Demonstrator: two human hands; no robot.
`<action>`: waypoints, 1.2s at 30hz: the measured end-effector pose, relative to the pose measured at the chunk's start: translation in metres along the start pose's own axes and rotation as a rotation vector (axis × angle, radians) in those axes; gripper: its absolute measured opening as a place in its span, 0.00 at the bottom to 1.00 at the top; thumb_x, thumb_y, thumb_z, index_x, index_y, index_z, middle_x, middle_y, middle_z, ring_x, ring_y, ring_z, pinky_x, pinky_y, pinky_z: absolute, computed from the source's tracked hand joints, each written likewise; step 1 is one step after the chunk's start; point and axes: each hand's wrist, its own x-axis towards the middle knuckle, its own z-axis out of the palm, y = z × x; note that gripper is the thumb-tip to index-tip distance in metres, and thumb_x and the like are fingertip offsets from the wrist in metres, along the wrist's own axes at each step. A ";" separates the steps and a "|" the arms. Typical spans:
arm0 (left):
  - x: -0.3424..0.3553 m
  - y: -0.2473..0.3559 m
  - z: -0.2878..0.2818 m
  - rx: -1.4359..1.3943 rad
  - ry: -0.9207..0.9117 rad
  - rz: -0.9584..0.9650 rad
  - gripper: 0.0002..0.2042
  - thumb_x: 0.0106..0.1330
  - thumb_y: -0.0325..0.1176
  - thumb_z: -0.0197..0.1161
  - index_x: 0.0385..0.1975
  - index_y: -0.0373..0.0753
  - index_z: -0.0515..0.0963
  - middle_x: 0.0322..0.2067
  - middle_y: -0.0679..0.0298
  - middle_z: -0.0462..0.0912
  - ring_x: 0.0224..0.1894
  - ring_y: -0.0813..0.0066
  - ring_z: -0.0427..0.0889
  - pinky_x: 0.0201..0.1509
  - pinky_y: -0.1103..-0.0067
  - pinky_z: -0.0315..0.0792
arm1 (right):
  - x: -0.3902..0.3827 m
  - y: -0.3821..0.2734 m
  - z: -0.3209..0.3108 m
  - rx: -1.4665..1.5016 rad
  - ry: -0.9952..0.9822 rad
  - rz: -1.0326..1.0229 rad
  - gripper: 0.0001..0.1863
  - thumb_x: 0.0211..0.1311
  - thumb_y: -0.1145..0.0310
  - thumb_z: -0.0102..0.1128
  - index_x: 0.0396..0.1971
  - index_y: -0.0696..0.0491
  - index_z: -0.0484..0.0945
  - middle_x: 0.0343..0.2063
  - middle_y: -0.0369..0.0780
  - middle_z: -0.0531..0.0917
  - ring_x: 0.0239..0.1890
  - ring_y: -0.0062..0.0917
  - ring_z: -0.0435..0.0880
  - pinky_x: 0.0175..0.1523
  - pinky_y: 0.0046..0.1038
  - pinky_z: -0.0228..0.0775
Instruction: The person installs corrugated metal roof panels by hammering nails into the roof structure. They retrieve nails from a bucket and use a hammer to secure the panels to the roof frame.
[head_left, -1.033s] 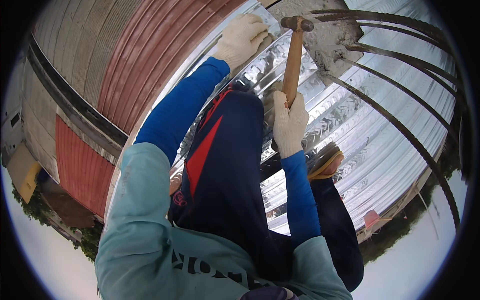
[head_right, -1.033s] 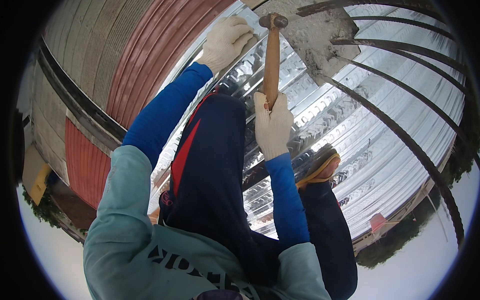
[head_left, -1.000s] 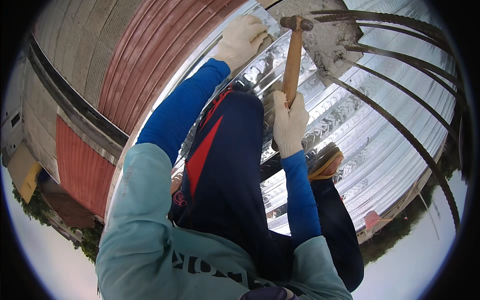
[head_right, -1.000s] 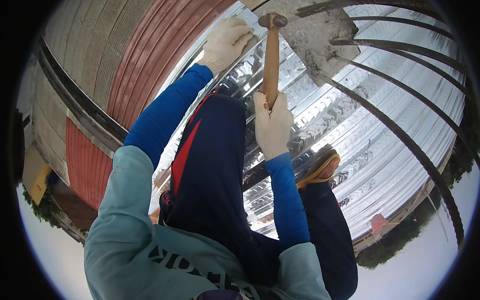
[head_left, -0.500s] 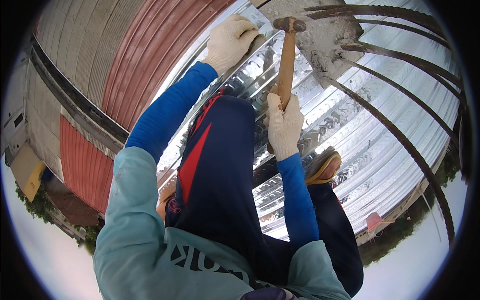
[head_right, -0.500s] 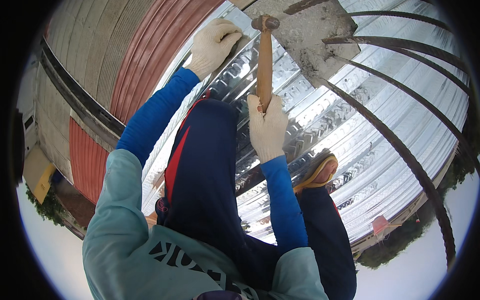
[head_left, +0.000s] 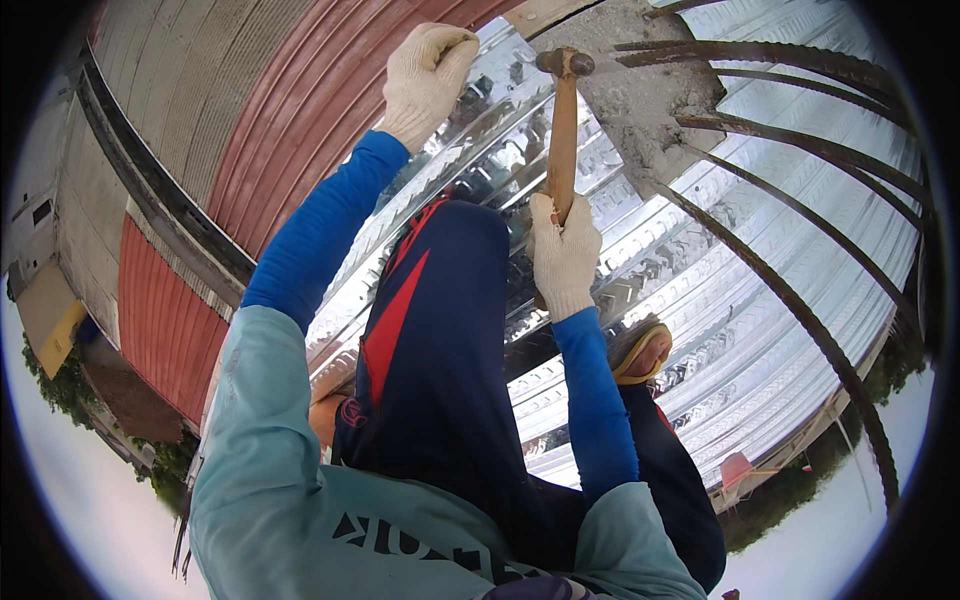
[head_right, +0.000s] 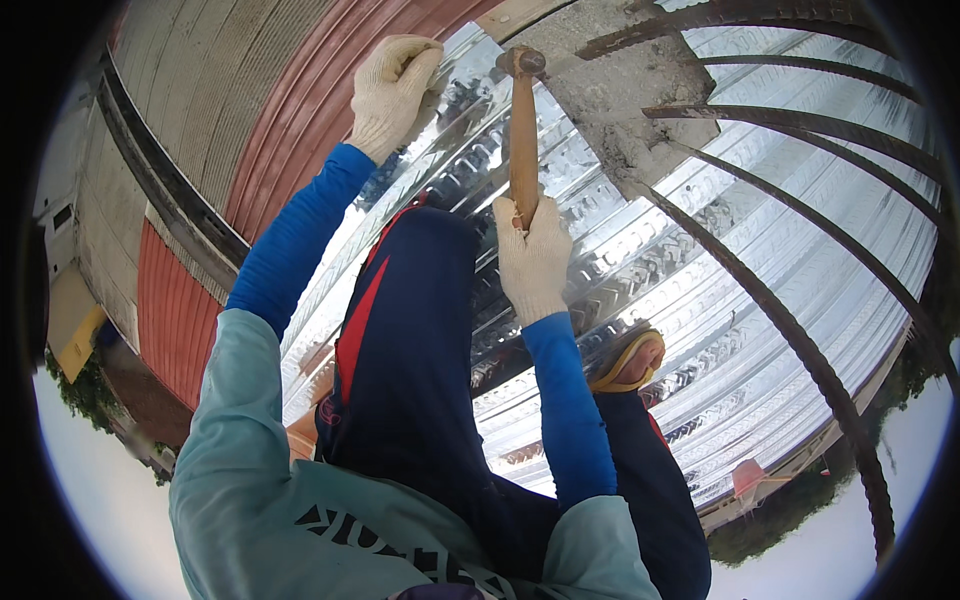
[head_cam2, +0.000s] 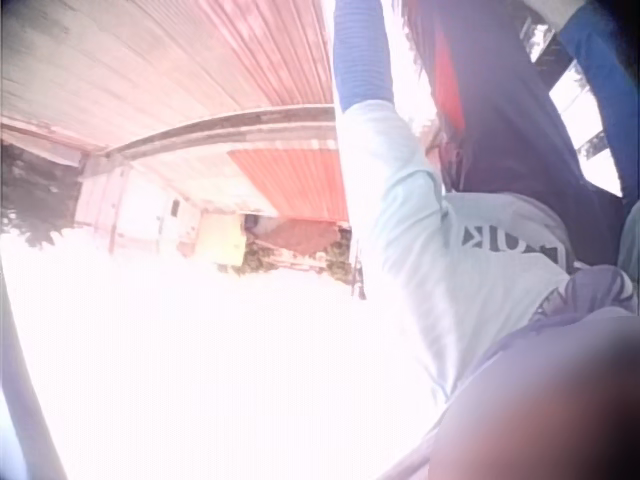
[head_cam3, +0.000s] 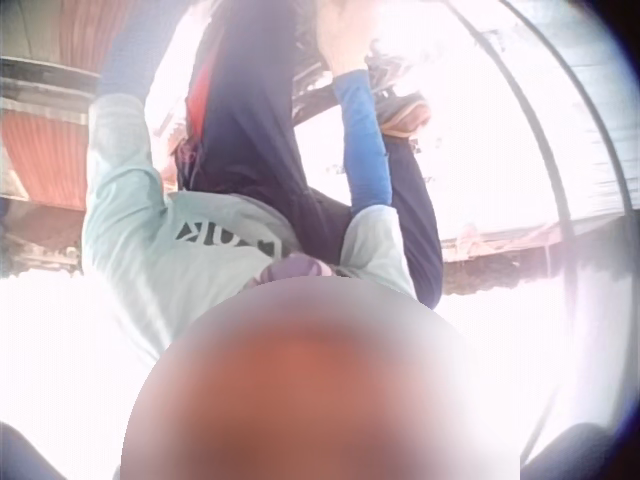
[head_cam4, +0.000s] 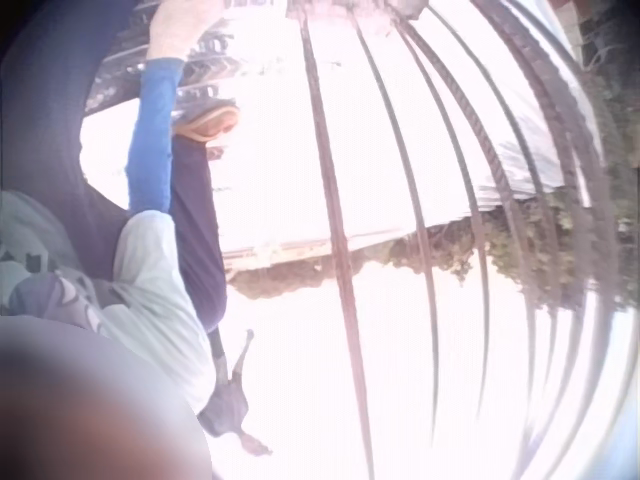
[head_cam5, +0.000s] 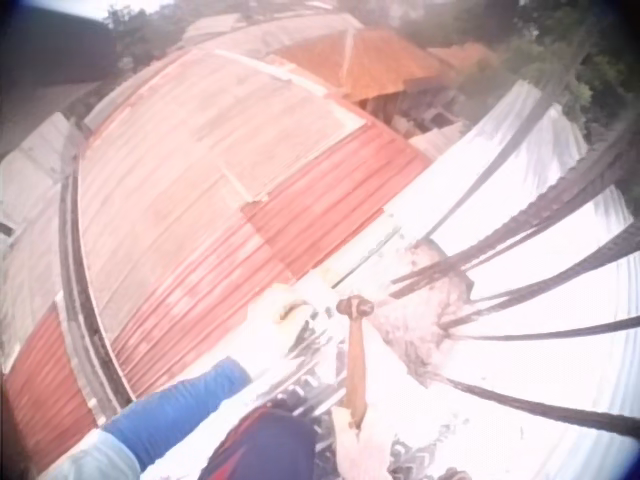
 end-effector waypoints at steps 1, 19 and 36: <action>0.001 -0.003 -0.014 0.055 -0.008 0.051 0.11 0.75 0.35 0.69 0.48 0.37 0.89 0.43 0.57 0.90 0.44 0.64 0.91 0.50 0.73 0.82 | 0.002 -0.003 0.001 0.006 -0.009 -0.003 0.23 0.73 0.53 0.67 0.47 0.62 0.81 0.26 0.48 0.84 0.29 0.42 0.88 0.40 0.42 0.79; -0.287 0.156 -0.251 -0.304 0.357 -0.790 0.11 0.78 0.29 0.67 0.53 0.30 0.85 0.39 0.61 0.90 0.40 0.78 0.90 0.45 0.81 0.85 | 0.075 -0.054 0.011 -0.533 -0.234 -0.660 0.16 0.67 0.60 0.68 0.43 0.59 0.82 0.35 0.55 0.88 0.40 0.54 0.89 0.46 0.47 0.80; -0.583 0.176 -0.240 -0.145 0.505 -1.308 0.11 0.75 0.29 0.62 0.43 0.26 0.87 0.33 0.60 0.89 0.34 0.74 0.86 0.42 0.76 0.80 | 0.070 -0.116 0.007 -0.633 -0.194 -0.795 0.14 0.64 0.62 0.68 0.41 0.58 0.83 0.28 0.46 0.89 0.29 0.38 0.89 0.36 0.40 0.80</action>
